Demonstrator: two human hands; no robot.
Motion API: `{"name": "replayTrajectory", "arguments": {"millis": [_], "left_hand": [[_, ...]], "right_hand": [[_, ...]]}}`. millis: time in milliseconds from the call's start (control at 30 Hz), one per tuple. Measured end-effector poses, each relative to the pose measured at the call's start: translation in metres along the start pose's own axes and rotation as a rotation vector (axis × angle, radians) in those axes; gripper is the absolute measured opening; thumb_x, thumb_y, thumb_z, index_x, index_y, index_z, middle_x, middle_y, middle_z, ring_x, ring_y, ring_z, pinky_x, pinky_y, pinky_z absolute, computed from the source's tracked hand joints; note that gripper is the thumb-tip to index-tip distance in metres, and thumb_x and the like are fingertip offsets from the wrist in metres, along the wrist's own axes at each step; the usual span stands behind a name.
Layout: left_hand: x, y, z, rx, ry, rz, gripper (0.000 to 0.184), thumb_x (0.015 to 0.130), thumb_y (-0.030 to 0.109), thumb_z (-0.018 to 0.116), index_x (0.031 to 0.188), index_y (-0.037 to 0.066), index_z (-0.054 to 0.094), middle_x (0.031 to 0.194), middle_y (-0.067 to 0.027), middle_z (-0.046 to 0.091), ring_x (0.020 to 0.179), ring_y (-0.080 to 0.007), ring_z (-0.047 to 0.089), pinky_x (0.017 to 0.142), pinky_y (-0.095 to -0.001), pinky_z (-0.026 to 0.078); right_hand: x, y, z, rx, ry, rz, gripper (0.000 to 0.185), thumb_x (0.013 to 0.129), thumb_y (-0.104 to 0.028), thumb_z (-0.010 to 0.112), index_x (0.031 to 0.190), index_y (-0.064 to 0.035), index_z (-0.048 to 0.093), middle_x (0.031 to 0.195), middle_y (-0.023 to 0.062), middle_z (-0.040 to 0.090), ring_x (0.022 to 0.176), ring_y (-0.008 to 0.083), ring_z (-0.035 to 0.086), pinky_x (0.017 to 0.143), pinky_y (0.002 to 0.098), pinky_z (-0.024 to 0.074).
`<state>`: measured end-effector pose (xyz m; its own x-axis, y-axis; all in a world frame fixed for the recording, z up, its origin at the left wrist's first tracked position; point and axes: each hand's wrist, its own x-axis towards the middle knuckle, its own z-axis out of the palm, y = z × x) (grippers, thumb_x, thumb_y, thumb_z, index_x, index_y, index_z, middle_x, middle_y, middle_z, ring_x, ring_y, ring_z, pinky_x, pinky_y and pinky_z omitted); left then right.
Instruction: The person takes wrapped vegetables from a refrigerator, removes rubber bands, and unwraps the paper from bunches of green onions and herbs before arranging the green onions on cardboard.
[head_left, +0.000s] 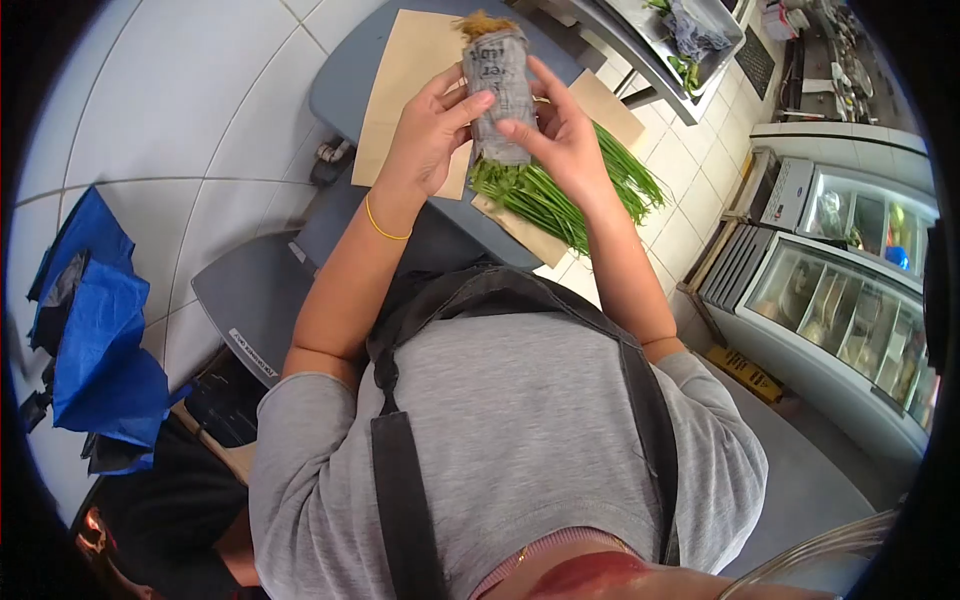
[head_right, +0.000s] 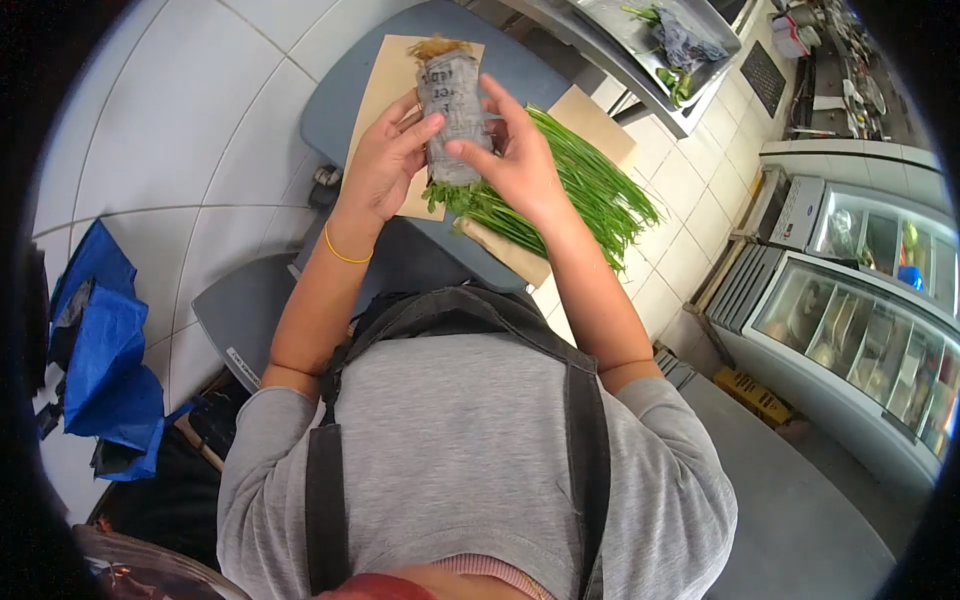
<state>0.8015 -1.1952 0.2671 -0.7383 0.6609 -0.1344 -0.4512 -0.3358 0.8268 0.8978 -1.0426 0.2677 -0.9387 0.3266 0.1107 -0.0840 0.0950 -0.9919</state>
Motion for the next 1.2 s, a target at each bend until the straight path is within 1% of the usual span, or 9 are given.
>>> {"name": "replayTrajectory", "arguments": {"millis": [33, 167, 400, 467, 567, 633, 767, 900, 1200], "left_hand": [[-0.002, -0.002, -0.005, -0.041, 0.033, -0.006, 0.059, 0.090, 0.007, 0.073, 0.143, -0.001, 0.047, 0.122, -0.0103, 0.066, 0.107, -0.0168, 0.065, 0.091, -0.0332, 0.054], [-0.015, -0.008, -0.003, -0.086, 0.132, 0.006, 0.059, 0.089, 0.005, 0.075, 0.141, 0.000, 0.049, 0.118, -0.0091, 0.068, 0.104, -0.0159, 0.066, 0.089, -0.0326, 0.055], [-0.029, -0.006, -0.004, -0.122, 0.191, 0.008, 0.058, 0.087, 0.006, 0.077, 0.139, -0.001, 0.051, 0.118, -0.0095, 0.067, 0.105, -0.0161, 0.066, 0.089, -0.0324, 0.054], [-0.031, -0.006, -0.007, -0.114, 0.185, 0.005, 0.058, 0.088, 0.007, 0.077, 0.139, -0.001, 0.051, 0.121, -0.0110, 0.066, 0.105, -0.0167, 0.065, 0.089, -0.0322, 0.054], [-0.033, -0.014, -0.001, 0.177, 0.153, 0.254, 0.060, 0.090, 0.009, 0.075, 0.142, -0.002, 0.049, 0.126, -0.0135, 0.064, 0.107, -0.0189, 0.065, 0.088, -0.0311, 0.054], [-0.035, -0.015, 0.006, 0.243, 0.120, 0.258, 0.061, 0.091, 0.010, 0.074, 0.145, -0.002, 0.047, 0.129, -0.0149, 0.063, 0.107, -0.0194, 0.065, 0.087, -0.0302, 0.054], [-0.043, 0.002, 0.014, 0.109, 0.041, 0.126, 0.061, 0.092, 0.012, 0.072, 0.146, 0.000, 0.046, 0.131, -0.0153, 0.062, 0.107, -0.0185, 0.064, 0.085, -0.0290, 0.055], [-0.041, 0.001, 0.006, 0.252, 0.038, 0.162, 0.053, 0.098, 0.014, 0.065, 0.147, 0.002, 0.047, 0.131, -0.0144, 0.062, 0.106, -0.0173, 0.064, 0.088, -0.0291, 0.052], [-0.043, -0.015, 0.013, 0.527, 0.062, 0.190, 0.062, 0.083, 0.009, 0.082, 0.138, 0.000, 0.054, 0.114, -0.0075, 0.064, 0.091, -0.0103, 0.061, 0.078, -0.0252, 0.051]], "right_hand": [[-0.002, 0.009, 0.002, -0.190, 0.031, -0.130, 0.071, 0.080, -0.013, 0.084, 0.143, -0.0048, 0.051, 0.120, 0.0130, 0.064, 0.103, 0.0193, 0.064, 0.087, 0.0316, 0.0541], [-0.010, 0.005, 0.007, -0.339, 0.117, -0.173, 0.042, 0.077, -0.010, 0.084, 0.115, -0.0028, 0.069, 0.108, 0.0105, 0.069, 0.095, 0.0193, 0.067, 0.081, 0.0326, 0.0568], [-0.017, 0.007, 0.008, 0.008, 0.061, -0.041, 0.023, 0.091, -0.014, 0.075, 0.109, 0.0000, 0.070, 0.105, 0.0086, 0.071, 0.093, 0.0130, 0.065, 0.083, 0.0292, 0.0537], [-0.016, -0.002, 0.004, 0.128, -0.005, 0.016, 0.023, 0.096, -0.017, 0.070, 0.109, 0.0019, 0.068, 0.104, 0.0078, 0.070, 0.093, 0.0118, 0.064, 0.086, 0.0280, 0.0516], [-0.016, 0.004, 0.009, 0.098, -0.022, 0.021, 0.052, 0.095, -0.031, 0.072, 0.130, 0.0043, 0.055, 0.112, 0.0099, 0.066, 0.098, 0.0144, 0.062, 0.091, 0.0294, 0.0497], [-0.016, 0.008, 0.011, 0.078, -0.019, 0.058, 0.071, 0.089, -0.035, 0.078, 0.138, 0.0051, 0.046, 0.120, 0.0126, 0.063, 0.104, 0.0175, 0.062, 0.091, 0.0319, 0.0504], [-0.017, 0.001, 0.003, 0.369, -0.003, 0.262, 0.061, 0.091, -0.026, 0.075, 0.136, 0.0050, 0.049, 0.120, 0.0148, 0.064, 0.107, 0.0196, 0.064, 0.093, 0.0343, 0.0514], [-0.031, 0.004, -0.004, 0.699, 0.029, 0.453, 0.051, 0.096, -0.026, 0.068, 0.134, 0.0039, 0.051, 0.123, 0.0131, 0.064, 0.110, 0.0219, 0.065, 0.096, 0.0370, 0.0533], [-0.047, -0.001, 0.003, 0.762, 0.007, 0.277, 0.043, 0.099, -0.016, 0.062, 0.137, -0.0001, 0.049, 0.131, 0.0129, 0.059, 0.124, 0.0213, 0.055, 0.109, 0.0385, 0.0412]]}}
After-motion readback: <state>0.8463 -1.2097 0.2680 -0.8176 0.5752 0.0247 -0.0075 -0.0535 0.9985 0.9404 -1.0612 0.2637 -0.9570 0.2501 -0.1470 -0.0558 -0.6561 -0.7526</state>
